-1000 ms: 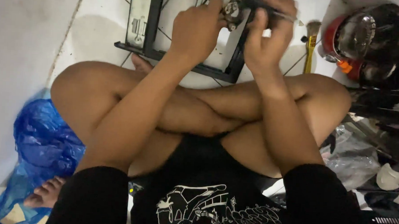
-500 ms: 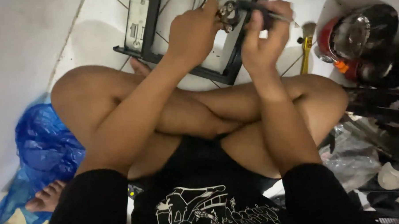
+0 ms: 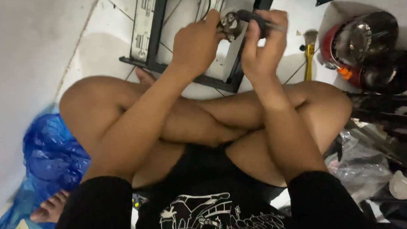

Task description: Reassembling the internal gas pipes and burner assembly of a portable stove using a screwdriver.

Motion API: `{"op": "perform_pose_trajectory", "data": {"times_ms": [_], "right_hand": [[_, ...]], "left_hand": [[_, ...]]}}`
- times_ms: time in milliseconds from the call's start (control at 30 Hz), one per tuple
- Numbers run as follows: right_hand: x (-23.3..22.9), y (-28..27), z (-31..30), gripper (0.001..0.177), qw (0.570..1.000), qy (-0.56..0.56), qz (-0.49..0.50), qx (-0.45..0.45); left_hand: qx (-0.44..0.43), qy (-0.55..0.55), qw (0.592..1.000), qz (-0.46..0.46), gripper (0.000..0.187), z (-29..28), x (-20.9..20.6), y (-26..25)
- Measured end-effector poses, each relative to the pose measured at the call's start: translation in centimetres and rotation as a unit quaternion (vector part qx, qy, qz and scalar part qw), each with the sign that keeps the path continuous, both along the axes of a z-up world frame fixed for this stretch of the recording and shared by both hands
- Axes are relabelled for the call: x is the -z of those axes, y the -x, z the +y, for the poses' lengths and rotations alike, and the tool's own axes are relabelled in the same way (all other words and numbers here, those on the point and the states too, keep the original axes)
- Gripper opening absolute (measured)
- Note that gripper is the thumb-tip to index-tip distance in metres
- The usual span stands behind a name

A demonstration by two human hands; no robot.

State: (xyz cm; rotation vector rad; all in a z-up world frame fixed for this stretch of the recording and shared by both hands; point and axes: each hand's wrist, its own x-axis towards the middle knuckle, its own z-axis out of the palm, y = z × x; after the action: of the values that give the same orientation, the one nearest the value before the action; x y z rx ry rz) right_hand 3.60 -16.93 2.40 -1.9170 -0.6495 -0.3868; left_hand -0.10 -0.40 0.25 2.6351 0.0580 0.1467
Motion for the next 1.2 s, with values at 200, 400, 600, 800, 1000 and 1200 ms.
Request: {"op": "perform_pose_trajectory", "data": {"times_ms": [200, 400, 600, 800, 1000, 1200], "right_hand": [[0.3, -0.6, 0.3, 0.019, 0.999, 0.038, -0.002, -0.023], [0.2, -0.7, -0.1, 0.025, 0.998, 0.057, 0.022, -0.016], [-2.0, -0.2, 0.4, 0.017, 0.999, -0.040, -0.033, -0.003], [-2.3, 0.1, 0.5, 0.013, 0.997, -0.026, -0.075, 0.019], [-1.4, 0.1, 0.2, 0.017, 0.998, 0.056, 0.005, 0.040], [0.4, -0.2, 0.5, 0.020, 0.987, 0.126, 0.085, 0.050]], "left_hand": [[-0.005, 0.016, 1.000, -0.019, 0.030, 0.3, -0.4, 0.0], [-0.020, 0.030, 0.999, 0.021, 0.028, 0.0, -0.6, 0.0], [-0.004, 0.050, 0.995, 0.081, 0.020, 0.6, -2.1, -0.1], [0.002, 0.049, 0.994, 0.099, 0.019, 0.6, -1.3, -0.3], [0.004, 0.080, 0.990, 0.118, 0.019, 0.9, -0.2, -0.3], [0.014, 0.041, 0.994, 0.101, 0.015, 1.2, -2.2, 0.2]]}}
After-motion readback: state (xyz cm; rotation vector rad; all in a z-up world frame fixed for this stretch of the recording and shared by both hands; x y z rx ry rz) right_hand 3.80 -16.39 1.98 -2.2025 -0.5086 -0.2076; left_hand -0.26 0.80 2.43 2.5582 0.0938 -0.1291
